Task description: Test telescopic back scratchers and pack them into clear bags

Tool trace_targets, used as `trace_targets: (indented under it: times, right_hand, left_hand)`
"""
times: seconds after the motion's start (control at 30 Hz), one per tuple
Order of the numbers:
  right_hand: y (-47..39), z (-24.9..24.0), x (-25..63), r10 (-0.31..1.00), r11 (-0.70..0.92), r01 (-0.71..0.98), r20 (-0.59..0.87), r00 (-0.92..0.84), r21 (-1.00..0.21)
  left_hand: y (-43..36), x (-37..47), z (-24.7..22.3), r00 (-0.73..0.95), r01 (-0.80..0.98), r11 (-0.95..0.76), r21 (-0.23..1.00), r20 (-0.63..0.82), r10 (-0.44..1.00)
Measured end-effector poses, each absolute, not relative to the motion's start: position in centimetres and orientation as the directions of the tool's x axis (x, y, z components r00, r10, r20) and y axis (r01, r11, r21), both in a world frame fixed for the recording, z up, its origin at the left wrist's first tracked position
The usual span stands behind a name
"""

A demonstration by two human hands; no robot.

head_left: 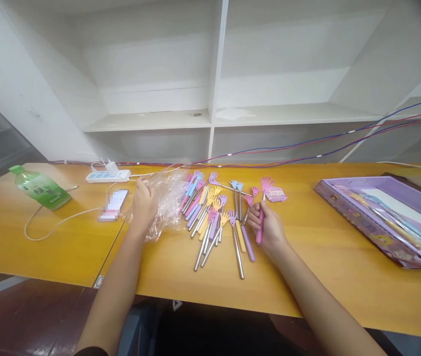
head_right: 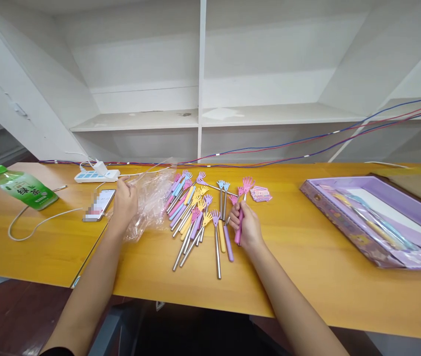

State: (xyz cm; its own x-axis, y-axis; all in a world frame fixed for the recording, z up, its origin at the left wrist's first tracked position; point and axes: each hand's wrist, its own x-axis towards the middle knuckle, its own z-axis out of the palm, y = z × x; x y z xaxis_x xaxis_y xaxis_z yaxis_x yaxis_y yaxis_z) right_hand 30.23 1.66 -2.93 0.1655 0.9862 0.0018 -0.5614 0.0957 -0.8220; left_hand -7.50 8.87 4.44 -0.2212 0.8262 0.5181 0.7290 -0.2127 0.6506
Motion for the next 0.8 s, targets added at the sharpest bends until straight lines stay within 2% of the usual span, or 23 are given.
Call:
trace_targets:
  times: [0.07, 0.13, 0.23, 0.33, 0.47, 0.57, 0.67, 0.8]
  right_hand:
    - [1.5, -2.5, 30.2, 0.982, 0.13, -0.551, 0.029, 0.189, -0.824]
    - [1.3, -2.0, 30.1, 0.975, 0.168, -0.527, 0.06, 0.216, -0.833]
    - [0.6, -1.4, 29.6, 0.968, 0.198, -0.453, 0.1, 0.23, -0.869]
    - [-0.1, -1.1, 29.1, 0.971, 0.211, -0.327, 0.159, 0.177, -0.921]
    - [-0.4, -0.8, 28.6, 0.953, 0.258, -0.227, 0.208, 0.221, -0.939]
    - [-0.2, -0.6, 29.0, 0.94, 0.267, -0.319, 0.173, 0.294, -0.909]
    - [0.1, -0.5, 29.8, 0.933, 0.272, -0.422, 0.129, 0.337, -0.865]
    - [0.4, -0.9, 29.6, 0.952, 0.215, -0.467, 0.076, 0.297, -0.858]
  left_hand:
    - [8.5, -6.8, 4.6, -0.226, 0.546, -0.387, 0.743, 0.575, 0.786]
    - [7.7, -5.5, 4.8, -0.179, 0.301, -0.506, 0.809, 0.569, 0.803]
    - [6.0, -3.0, 4.9, 0.07, 0.014, -0.456, 0.89, 0.454, 0.888]
    - [4.1, -0.9, 4.2, 0.363, -0.013, -0.297, 0.955, 0.281, 0.888]
    - [2.9, 0.2, 2.9, 0.505, 0.143, -0.256, 0.956, 0.152, 0.849]
    - [3.5, 0.1, 2.3, 0.511, 0.174, -0.208, 0.963, 0.092, 0.854]
    - [4.8, -0.3, 2.7, 0.474, 0.106, -0.105, 0.989, 0.043, 0.88]
    - [5.7, -0.9, 4.3, 0.396, -0.186, 0.043, 0.982, 0.035, 0.918]
